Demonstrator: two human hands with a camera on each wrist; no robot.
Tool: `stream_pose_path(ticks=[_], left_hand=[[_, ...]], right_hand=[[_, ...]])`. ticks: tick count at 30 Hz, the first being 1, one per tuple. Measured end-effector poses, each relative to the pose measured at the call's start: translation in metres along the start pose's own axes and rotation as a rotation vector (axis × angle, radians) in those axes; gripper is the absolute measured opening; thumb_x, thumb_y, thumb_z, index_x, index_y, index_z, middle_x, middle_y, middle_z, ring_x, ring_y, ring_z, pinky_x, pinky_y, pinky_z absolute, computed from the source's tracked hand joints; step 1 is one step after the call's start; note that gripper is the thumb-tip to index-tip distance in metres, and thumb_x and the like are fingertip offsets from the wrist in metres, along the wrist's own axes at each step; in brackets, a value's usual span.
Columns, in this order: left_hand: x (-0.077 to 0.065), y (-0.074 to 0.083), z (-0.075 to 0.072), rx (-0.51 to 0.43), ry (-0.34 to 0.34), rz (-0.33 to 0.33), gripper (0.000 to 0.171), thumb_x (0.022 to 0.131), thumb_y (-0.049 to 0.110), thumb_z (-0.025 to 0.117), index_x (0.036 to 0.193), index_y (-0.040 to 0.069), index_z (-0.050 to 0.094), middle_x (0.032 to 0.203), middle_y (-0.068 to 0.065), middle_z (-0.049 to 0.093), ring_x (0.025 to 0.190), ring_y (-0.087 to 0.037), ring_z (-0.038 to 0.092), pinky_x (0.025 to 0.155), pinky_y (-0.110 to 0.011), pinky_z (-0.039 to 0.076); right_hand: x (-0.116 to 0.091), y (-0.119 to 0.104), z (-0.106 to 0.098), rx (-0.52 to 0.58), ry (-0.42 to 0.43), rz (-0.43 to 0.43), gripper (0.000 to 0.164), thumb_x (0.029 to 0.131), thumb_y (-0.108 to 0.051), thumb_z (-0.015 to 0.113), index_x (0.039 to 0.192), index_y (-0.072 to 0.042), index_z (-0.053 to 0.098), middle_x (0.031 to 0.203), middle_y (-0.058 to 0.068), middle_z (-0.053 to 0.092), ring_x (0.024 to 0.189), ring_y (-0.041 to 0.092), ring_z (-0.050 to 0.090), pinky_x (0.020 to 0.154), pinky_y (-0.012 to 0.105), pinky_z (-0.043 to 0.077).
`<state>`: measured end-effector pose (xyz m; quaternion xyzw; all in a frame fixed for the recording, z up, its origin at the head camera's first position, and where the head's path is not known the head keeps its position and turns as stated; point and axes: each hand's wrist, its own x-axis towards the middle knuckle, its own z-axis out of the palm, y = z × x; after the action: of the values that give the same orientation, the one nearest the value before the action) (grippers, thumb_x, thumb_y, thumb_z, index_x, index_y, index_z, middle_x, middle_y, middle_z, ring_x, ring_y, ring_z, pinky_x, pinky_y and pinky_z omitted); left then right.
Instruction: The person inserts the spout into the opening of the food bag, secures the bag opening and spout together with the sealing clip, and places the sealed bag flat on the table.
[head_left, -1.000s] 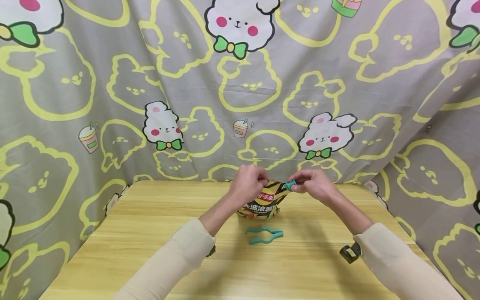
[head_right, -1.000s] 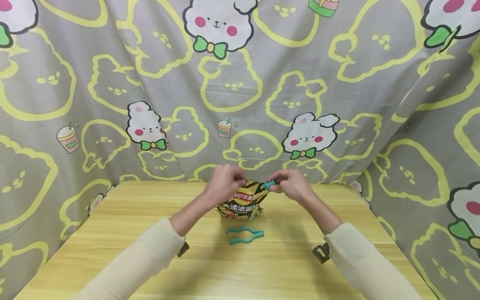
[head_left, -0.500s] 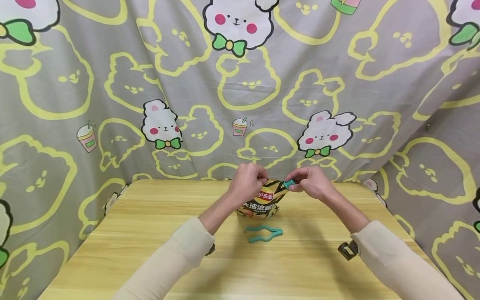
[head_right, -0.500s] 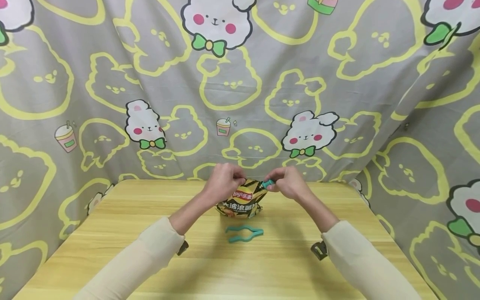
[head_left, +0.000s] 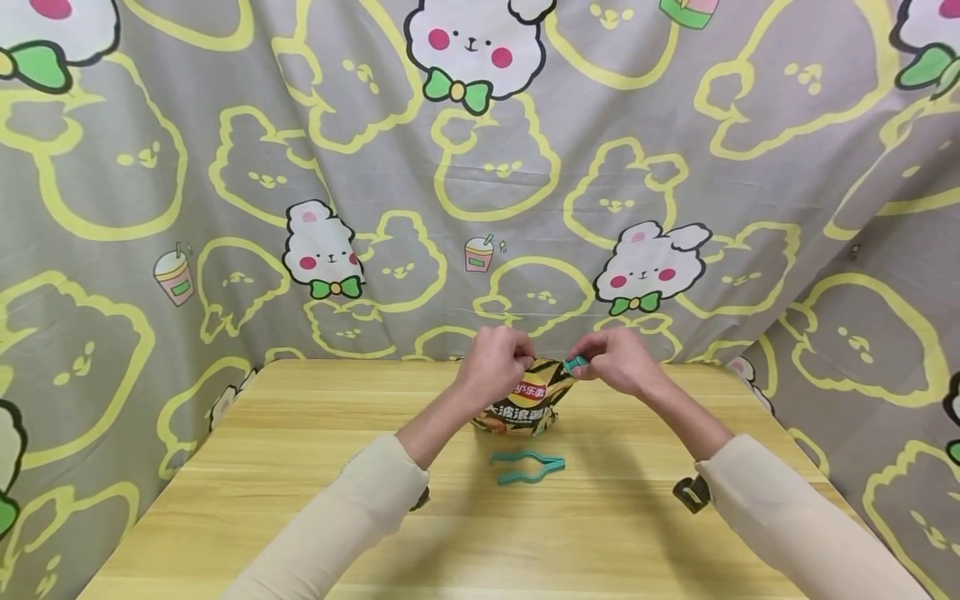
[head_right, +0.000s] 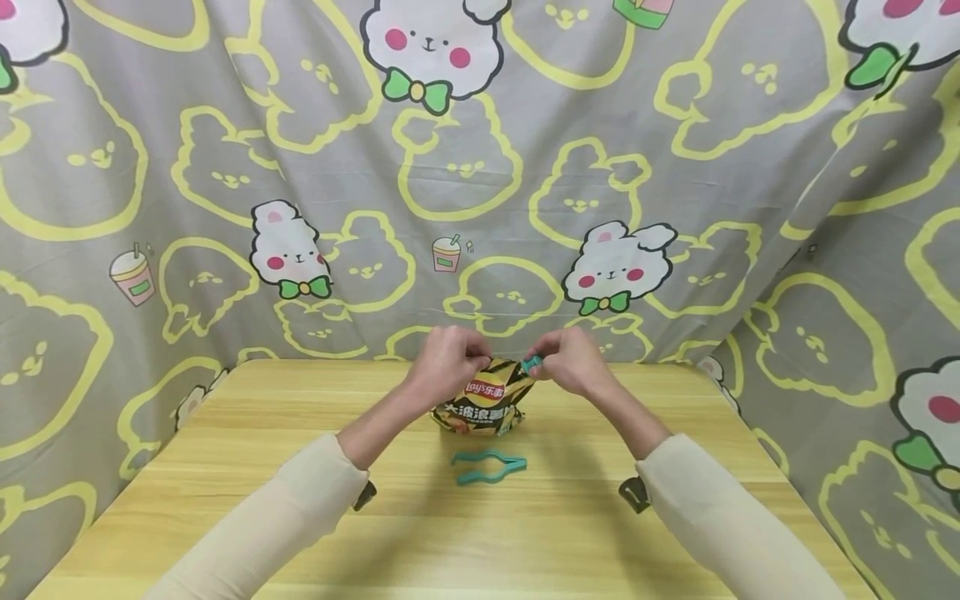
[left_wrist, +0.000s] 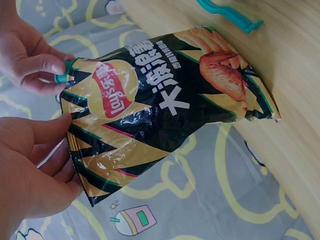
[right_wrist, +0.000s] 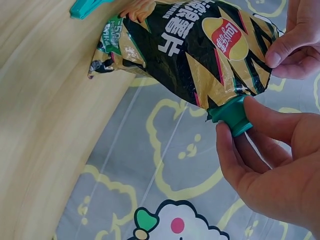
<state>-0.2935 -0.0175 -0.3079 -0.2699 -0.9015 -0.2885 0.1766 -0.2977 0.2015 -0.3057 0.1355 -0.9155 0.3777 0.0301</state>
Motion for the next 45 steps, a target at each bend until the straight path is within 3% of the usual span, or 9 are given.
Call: stream_pose_path(ticks=[11, 21, 29, 38, 45], left_hand=[[0.0006, -0.0009, 0.0000, 0.000, 0.003, 0.003, 0.013, 0.091, 0.000, 0.070, 0.083, 0.007, 0.079, 0.076, -0.002, 0.074, 0.066, -0.011, 0.062, 0.068, -0.026, 0.055], [0.0016, -0.0015, -0.0009, -0.003, 0.001, -0.008, 0.016, 0.089, -0.002, 0.071, 0.079, 0.009, 0.079, 0.074, 0.000, 0.074, 0.067, -0.010, 0.064, 0.068, -0.027, 0.056], [0.0011, -0.0015, -0.0011, -0.006, -0.002, -0.016, 0.019, 0.087, -0.005, 0.068, 0.079, 0.009, 0.079, 0.074, 0.000, 0.074, 0.067, -0.011, 0.063, 0.068, -0.027, 0.056], [0.0001, -0.0019, -0.0014, -0.010, -0.001, -0.007, 0.019, 0.087, -0.006, 0.068, 0.079, 0.008, 0.079, 0.073, 0.000, 0.073, 0.068, -0.012, 0.063, 0.068, -0.028, 0.056], [0.0003, -0.0025, -0.0016, -0.009, 0.005, -0.006, 0.020, 0.086, -0.007, 0.067, 0.080, 0.008, 0.079, 0.074, 0.000, 0.074, 0.068, -0.012, 0.064, 0.070, -0.027, 0.057]], right_hand=[[0.0002, -0.0039, -0.0002, -0.008, -0.013, -0.011, 0.018, 0.085, -0.007, 0.079, 0.102, -0.004, 0.077, 0.093, 0.008, 0.078, 0.084, 0.018, 0.071, 0.078, 0.035, 0.053], [0.0021, -0.0022, 0.0005, 0.021, -0.024, -0.015, 0.016, 0.083, -0.002, 0.078, 0.100, -0.002, 0.078, 0.089, 0.009, 0.077, 0.080, 0.017, 0.071, 0.075, 0.029, 0.054], [0.0024, -0.0032, 0.0005, -0.020, -0.019, 0.014, 0.021, 0.085, -0.014, 0.081, 0.104, -0.006, 0.078, 0.093, 0.007, 0.076, 0.083, 0.018, 0.068, 0.076, 0.034, 0.053], [0.0015, -0.0025, 0.0021, 0.066, -0.053, 0.046, 0.026, 0.090, -0.016, 0.076, 0.111, -0.001, 0.074, 0.098, 0.015, 0.076, 0.079, 0.019, 0.073, 0.082, 0.041, 0.059], [0.0008, -0.0049, 0.0004, 0.098, -0.066, 0.068, 0.025, 0.091, -0.017, 0.076, 0.110, 0.000, 0.074, 0.098, 0.014, 0.075, 0.079, 0.018, 0.073, 0.080, 0.037, 0.060]])
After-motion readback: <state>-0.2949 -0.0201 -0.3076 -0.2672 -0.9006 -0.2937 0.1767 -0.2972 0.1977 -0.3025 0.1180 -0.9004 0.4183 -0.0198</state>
